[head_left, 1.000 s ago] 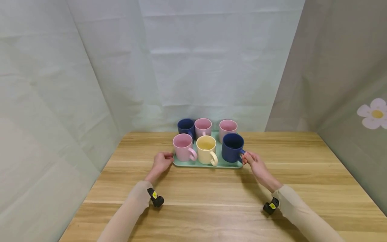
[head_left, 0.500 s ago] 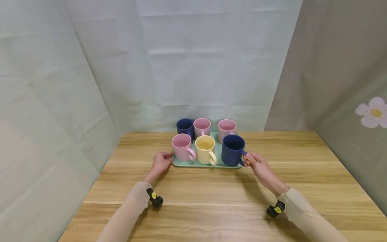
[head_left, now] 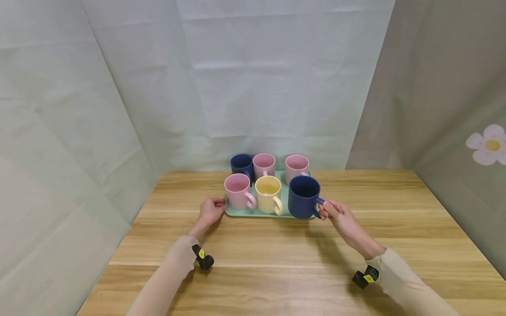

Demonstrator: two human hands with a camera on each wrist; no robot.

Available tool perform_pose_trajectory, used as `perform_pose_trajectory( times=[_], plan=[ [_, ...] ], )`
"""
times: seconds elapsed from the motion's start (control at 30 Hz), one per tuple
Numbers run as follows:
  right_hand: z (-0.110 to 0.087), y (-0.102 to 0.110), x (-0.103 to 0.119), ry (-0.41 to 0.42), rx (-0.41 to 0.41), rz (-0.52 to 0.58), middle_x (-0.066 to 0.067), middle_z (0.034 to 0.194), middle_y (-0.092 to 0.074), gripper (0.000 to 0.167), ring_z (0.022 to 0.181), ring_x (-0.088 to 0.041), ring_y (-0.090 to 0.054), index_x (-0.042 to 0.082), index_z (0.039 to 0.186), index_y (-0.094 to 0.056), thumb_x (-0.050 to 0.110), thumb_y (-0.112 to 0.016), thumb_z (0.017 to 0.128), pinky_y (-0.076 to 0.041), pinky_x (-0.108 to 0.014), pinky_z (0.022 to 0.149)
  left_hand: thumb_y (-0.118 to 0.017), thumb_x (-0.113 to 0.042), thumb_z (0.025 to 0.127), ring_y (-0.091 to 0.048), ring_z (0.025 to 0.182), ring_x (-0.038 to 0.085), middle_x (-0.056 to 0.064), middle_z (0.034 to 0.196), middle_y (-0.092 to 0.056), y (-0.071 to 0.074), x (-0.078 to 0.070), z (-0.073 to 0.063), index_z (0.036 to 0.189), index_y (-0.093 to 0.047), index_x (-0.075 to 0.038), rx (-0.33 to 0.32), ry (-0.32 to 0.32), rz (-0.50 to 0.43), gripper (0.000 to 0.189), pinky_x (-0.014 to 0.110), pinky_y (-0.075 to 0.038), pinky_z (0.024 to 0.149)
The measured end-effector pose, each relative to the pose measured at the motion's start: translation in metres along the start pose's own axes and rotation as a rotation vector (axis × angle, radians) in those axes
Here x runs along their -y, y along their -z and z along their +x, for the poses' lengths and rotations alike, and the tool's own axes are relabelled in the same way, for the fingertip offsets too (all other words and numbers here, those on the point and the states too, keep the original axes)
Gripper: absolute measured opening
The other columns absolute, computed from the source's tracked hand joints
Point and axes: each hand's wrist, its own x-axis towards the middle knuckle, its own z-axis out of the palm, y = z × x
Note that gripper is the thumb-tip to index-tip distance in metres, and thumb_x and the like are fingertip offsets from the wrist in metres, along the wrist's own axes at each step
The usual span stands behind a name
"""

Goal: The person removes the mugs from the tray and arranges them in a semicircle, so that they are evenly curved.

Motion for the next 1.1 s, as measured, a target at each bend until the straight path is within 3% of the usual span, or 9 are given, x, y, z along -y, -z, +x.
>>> perform_pose_trajectory(
  times=[0.2,0.43,0.8,1.1],
  plan=[
    [-0.005,-0.001,0.005,0.005,0.015,-0.012,0.009,0.071,-0.044,0.029,0.071,-0.008,-0.046,0.012,0.080,-0.049,0.025,-0.040,0.104,-0.038,-0.024,0.073,-0.062,0.003,0.084,-0.067,0.091,0.029,0.026,0.102,-0.069,0.000,0.001,0.000,0.110,-0.065,0.012,-0.016,-0.014,0.005,0.028,0.023,-0.057,0.071],
    [-0.009,-0.005,0.015,0.049,0.086,-0.003,0.008,0.072,-0.044,0.028,0.072,-0.011,-0.046,0.012,0.083,-0.051,0.025,-0.039,0.104,-0.037,-0.025,0.072,-0.062,0.003,0.084,-0.064,0.085,0.024,0.025,0.098,-0.068,0.000,0.000,0.000,0.110,-0.065,0.011,-0.019,0.000,0.004,0.027,0.019,-0.053,0.064],
    [-0.014,-0.014,0.016,0.127,0.202,0.044,0.006,0.071,-0.042,0.028,0.071,-0.015,-0.044,0.010,0.083,-0.050,0.019,-0.036,0.105,-0.037,-0.025,0.071,-0.061,0.004,0.084,-0.065,0.088,0.026,0.024,0.098,-0.068,-0.002,-0.001,0.000,0.110,-0.065,0.011,-0.023,-0.001,0.021,0.028,0.022,-0.055,0.069],
    [-0.015,-0.025,0.014,0.120,0.262,0.058,0.006,0.071,-0.043,0.027,0.070,-0.018,-0.043,0.009,0.085,-0.052,0.017,-0.036,0.105,-0.039,-0.025,0.070,-0.060,0.004,0.084,-0.064,0.091,0.028,0.024,0.100,-0.068,-0.004,0.000,0.001,0.111,-0.064,0.011,-0.025,0.006,0.033,0.028,0.026,-0.056,0.072]
  ],
)
